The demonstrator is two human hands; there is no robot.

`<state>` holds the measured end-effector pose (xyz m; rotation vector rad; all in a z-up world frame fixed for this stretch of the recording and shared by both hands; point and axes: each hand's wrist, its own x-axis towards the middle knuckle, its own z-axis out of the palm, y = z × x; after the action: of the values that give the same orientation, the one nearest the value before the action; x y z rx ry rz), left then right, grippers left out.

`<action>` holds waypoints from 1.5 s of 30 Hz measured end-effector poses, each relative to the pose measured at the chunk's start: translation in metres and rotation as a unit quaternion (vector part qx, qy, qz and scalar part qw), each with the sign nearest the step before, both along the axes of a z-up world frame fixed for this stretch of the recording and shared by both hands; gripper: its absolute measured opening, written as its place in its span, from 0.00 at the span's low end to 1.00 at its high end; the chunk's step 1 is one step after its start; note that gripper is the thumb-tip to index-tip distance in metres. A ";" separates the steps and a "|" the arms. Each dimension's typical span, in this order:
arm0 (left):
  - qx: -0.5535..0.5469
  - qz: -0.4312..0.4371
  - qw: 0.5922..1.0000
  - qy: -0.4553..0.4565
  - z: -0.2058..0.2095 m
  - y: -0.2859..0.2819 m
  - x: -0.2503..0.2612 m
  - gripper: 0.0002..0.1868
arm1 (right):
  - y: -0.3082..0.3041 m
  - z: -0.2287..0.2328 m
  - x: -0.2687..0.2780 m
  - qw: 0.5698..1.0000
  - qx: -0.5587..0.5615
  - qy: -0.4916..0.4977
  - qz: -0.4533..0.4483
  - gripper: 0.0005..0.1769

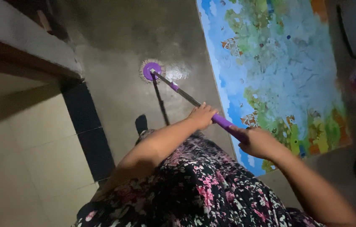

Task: Mopping a floor using a purple mop and bucket.

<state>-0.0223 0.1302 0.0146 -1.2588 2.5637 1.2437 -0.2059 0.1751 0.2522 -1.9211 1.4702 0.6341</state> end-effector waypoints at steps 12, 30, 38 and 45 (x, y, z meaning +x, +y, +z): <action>0.036 0.026 0.998 -0.041 0.010 -0.040 0.069 0.26 | -0.035 -0.030 0.056 0.999 -0.012 -0.051 0.007 0.42; 0.016 0.092 0.994 -0.064 -0.005 -0.077 0.187 0.26 | -0.072 -0.067 0.178 0.997 -0.020 -0.078 -0.006 0.43; -0.016 0.137 0.987 -0.083 -0.027 -0.091 0.241 0.31 | -0.088 -0.085 0.241 0.997 -0.027 -0.059 -0.043 0.42; 0.012 0.165 0.980 -0.108 -0.020 -0.112 0.264 0.32 | -0.109 -0.096 0.272 0.994 -0.063 -0.074 -0.055 0.40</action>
<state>0.2417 0.0181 -0.0052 -1.7601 2.2470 1.1015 0.0663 0.0658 0.1564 -1.9220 1.5401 0.3478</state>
